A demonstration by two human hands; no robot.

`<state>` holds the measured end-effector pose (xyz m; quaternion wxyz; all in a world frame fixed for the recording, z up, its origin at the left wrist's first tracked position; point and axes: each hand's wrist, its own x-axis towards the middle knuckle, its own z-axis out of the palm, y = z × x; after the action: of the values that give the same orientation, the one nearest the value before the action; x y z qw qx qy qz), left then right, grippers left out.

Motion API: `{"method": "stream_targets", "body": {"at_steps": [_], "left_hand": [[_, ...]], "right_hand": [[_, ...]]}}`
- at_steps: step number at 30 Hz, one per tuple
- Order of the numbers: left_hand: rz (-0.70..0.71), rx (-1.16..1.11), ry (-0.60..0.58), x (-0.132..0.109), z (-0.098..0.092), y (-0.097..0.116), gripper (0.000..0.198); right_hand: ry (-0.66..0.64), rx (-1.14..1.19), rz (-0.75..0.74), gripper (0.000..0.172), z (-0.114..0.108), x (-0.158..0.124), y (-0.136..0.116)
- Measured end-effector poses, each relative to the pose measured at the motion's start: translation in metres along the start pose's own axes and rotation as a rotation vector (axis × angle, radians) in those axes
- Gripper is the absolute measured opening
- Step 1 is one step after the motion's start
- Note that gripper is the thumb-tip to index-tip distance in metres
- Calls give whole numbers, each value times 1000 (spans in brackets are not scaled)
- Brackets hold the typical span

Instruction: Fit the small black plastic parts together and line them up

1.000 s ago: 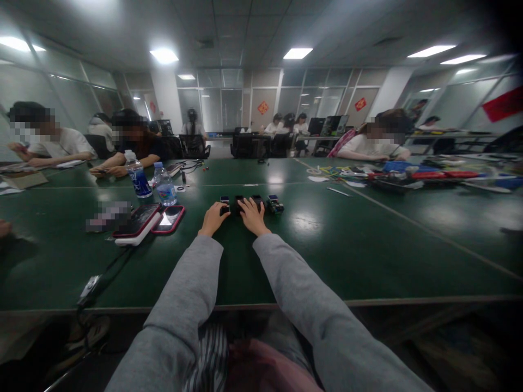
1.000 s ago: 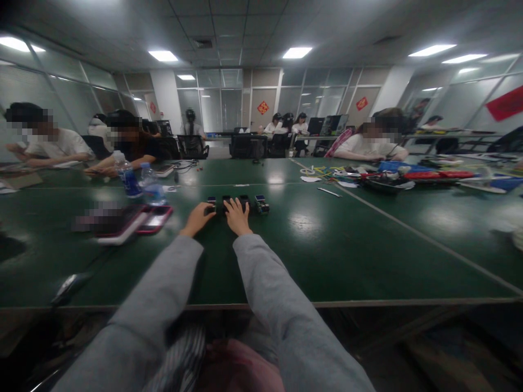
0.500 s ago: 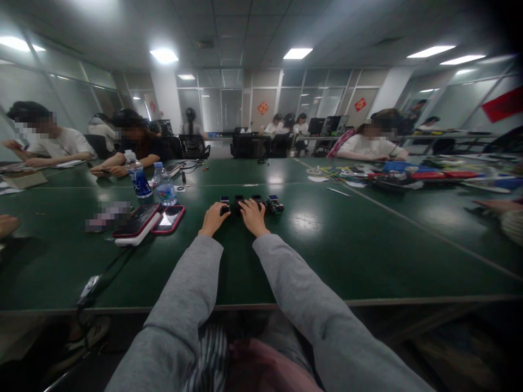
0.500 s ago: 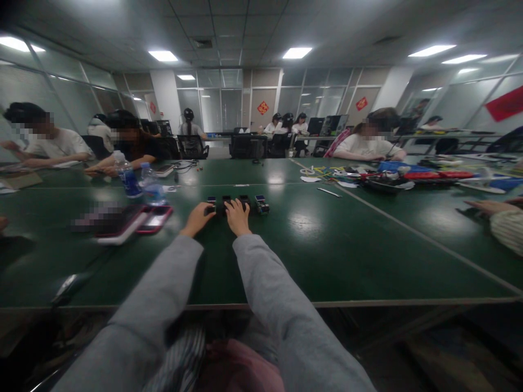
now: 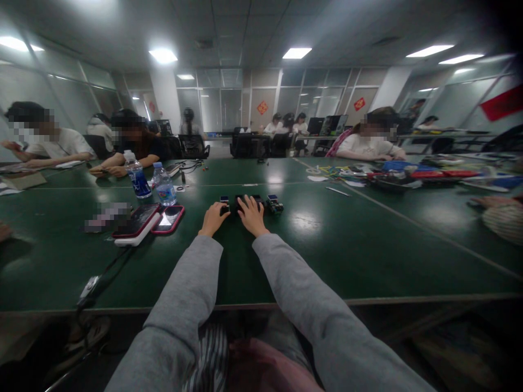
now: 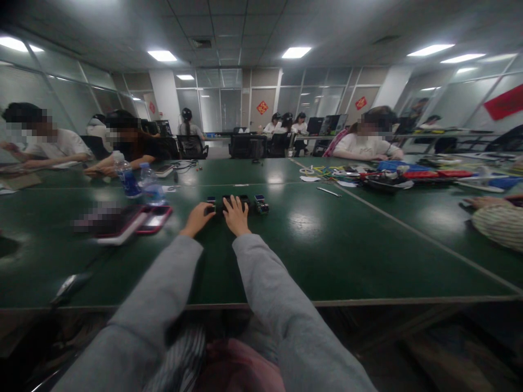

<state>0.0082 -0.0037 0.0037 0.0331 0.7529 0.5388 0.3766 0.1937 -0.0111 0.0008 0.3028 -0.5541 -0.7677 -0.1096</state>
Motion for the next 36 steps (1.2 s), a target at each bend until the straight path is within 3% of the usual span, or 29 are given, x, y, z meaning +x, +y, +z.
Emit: {"method": "stream_targets", "body": {"at_steps": [6,13,20,24,30,36], "left_hand": [[-13,-6,-10,-2,-2,-1,30],[-24,-25,-23,-3,-6,-2,29],[-22,-10,-31,-3,-7,-2,30],[-5,6,-14,-2,-4,-5,29],[-6,-1,0,-2,-1,-8,28],[9,29,-2,-2,-3,-10,29]], "right_hand": [[161,-8,108,53,-11,6,17],[3,80,73,46,9,5,51],[-47,97,19,51,12,4,47],[18,55,8,55,0,5,41],[214,-42,153,51,-25,3,52],[112,-110,331,42,-20,-9,80]]}}
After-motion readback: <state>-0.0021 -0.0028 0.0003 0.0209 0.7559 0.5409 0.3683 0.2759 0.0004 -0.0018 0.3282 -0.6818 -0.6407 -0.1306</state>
